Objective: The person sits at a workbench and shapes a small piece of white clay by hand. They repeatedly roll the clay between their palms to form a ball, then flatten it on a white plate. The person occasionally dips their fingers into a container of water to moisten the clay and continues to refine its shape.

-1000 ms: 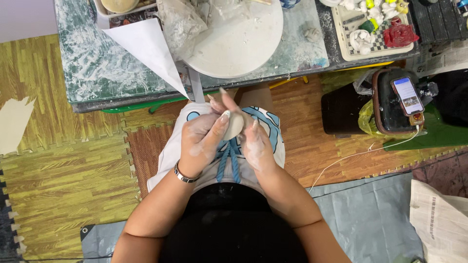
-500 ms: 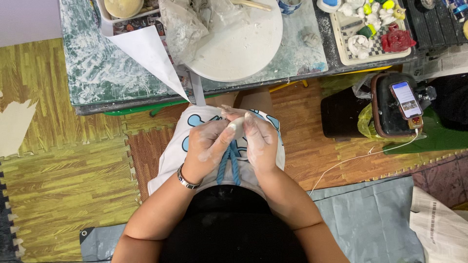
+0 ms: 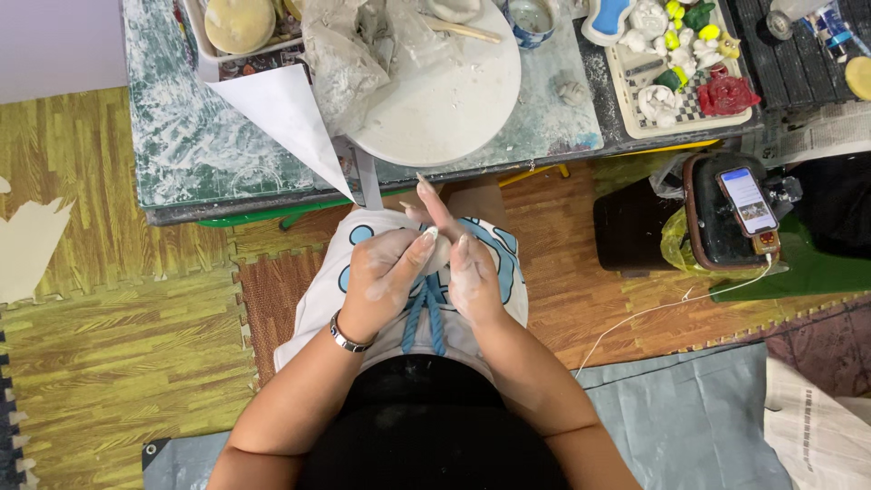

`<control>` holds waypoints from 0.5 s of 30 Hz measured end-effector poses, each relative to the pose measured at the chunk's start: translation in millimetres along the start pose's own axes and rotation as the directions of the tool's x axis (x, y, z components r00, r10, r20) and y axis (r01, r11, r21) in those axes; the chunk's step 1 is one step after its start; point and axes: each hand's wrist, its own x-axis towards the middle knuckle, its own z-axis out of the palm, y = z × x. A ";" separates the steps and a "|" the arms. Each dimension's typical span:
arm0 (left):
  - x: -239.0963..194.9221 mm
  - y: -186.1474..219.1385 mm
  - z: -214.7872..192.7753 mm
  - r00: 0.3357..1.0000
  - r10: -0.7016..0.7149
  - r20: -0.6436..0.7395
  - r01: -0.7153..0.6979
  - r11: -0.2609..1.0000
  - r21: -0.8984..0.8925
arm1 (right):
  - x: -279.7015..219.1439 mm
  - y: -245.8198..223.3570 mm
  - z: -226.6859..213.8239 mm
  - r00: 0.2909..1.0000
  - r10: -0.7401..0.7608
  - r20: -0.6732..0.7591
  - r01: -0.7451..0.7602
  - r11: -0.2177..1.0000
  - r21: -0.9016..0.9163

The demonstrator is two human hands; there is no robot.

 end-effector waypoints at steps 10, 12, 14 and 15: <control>-2.8 -4.8 6.6 0.994 0.043 -0.098 -0.043 0.999 -0.004 | -4.1 -3.6 -2.1 0.998 0.028 0.050 -0.026 0.999 -0.046; -5.2 -10.6 6.8 0.998 -0.046 -0.047 0.042 0.995 -0.086 | -7.6 -0.7 -3.4 1.000 0.027 0.004 -0.026 0.997 -0.077; -6.8 -15.5 5.9 0.996 -0.084 0.015 0.085 0.972 -0.219 | -8.5 0.7 -6.1 1.000 -0.011 -0.018 0.008 0.993 -0.119; -7.4 -17.0 5.3 0.996 -0.078 0.047 0.089 0.946 -0.312 | -8.6 0.8 -7.3 0.999 0.012 -0.046 -0.015 0.997 -0.072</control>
